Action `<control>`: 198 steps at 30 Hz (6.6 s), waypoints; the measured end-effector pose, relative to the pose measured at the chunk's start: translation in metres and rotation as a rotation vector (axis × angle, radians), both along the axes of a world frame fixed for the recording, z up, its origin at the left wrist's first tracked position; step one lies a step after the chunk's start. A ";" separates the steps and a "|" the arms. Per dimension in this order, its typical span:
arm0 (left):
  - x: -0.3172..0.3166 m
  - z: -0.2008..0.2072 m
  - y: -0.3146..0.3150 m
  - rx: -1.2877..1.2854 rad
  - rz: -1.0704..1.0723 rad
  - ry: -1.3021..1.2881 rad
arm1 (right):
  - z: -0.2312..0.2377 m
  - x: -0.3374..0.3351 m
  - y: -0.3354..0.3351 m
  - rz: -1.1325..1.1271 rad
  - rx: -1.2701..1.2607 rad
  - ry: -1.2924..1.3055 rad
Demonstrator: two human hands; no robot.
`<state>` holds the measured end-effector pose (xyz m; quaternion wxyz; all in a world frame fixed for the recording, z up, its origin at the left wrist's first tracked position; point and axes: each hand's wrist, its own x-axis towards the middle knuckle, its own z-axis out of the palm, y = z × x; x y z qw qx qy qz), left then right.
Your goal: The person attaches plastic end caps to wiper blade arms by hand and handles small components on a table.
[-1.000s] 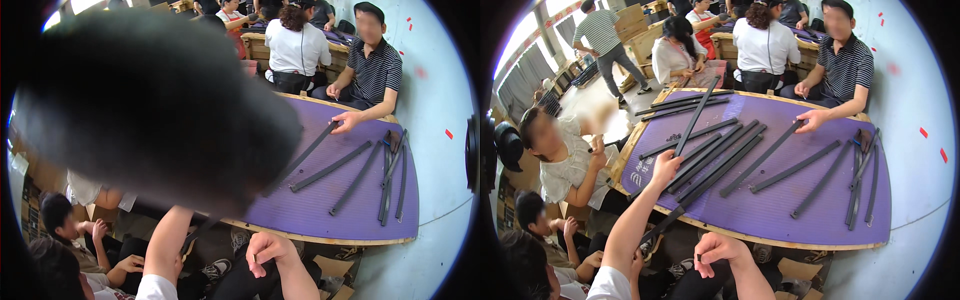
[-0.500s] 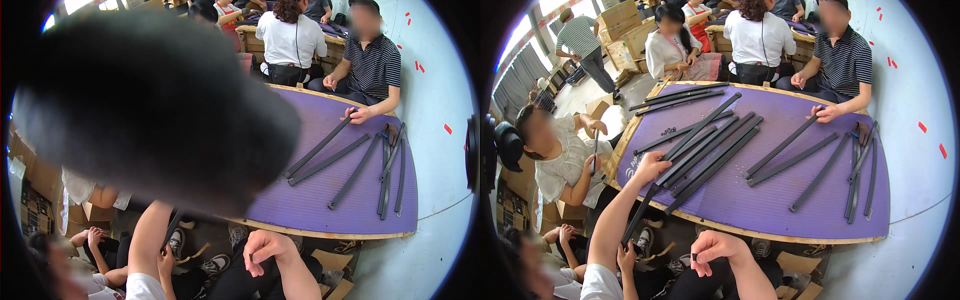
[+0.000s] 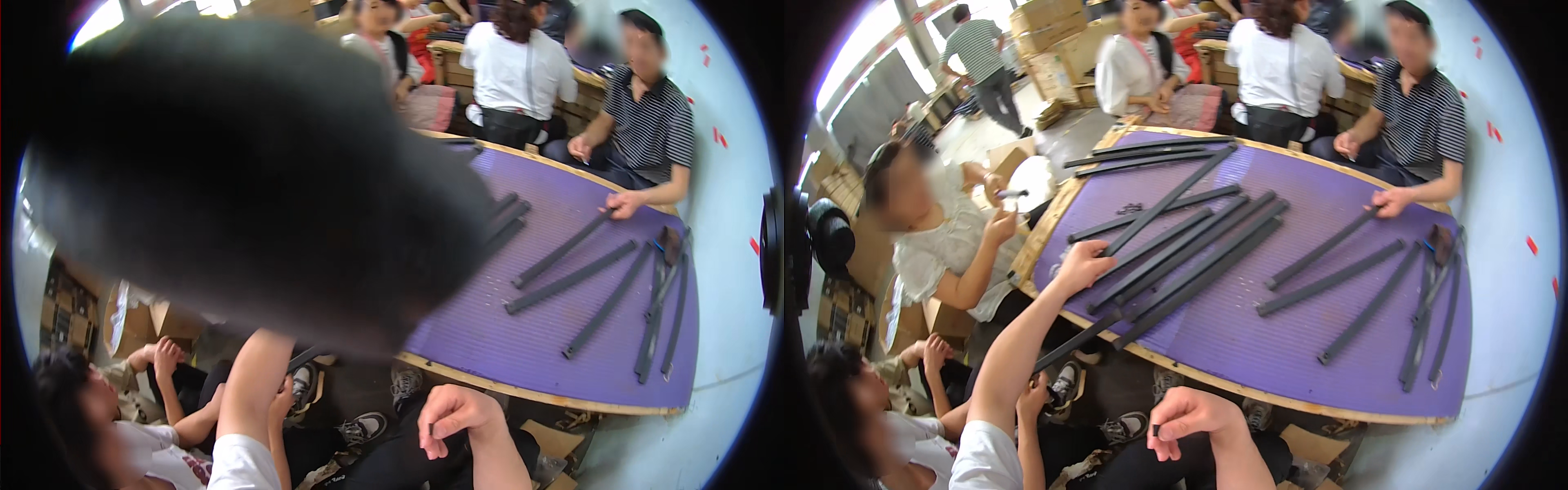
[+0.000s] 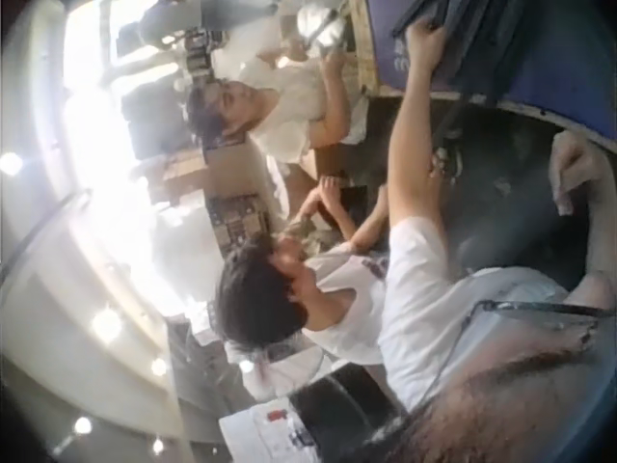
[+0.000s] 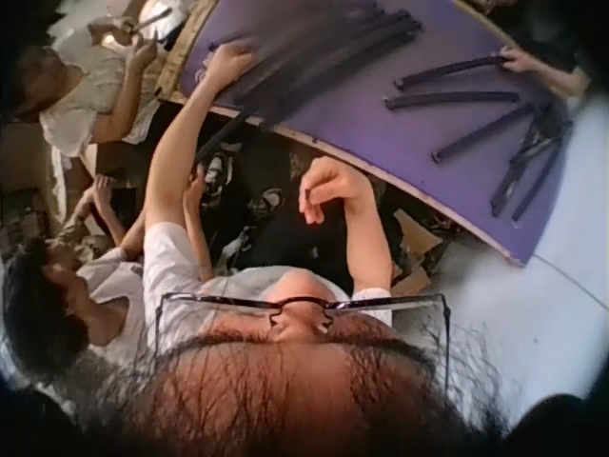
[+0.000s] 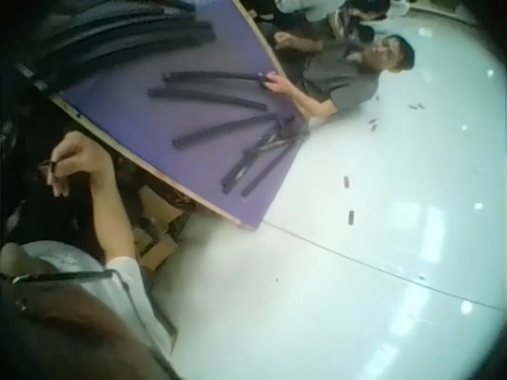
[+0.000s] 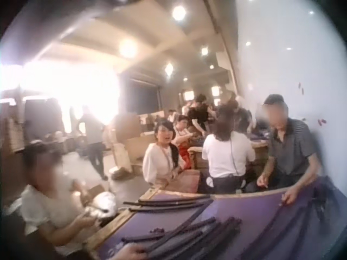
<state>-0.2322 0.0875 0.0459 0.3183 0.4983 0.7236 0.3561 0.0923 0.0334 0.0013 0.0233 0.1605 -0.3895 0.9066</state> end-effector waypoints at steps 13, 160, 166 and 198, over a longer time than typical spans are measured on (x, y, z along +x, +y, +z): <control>-0.052 0.014 -0.022 -0.024 -0.010 0.108 | -0.011 -0.009 -0.005 -0.016 -0.051 0.020; 0.045 -0.081 -0.084 0.265 -0.071 0.688 | -0.003 -0.023 -0.016 0.221 0.059 -0.242; 0.058 -0.084 -0.064 0.324 -0.174 0.817 | -0.004 -0.021 -0.014 0.192 0.076 -0.265; 0.074 -0.026 -0.056 -0.177 -0.021 -0.871 | 0.002 -0.045 -0.022 0.318 0.126 -0.179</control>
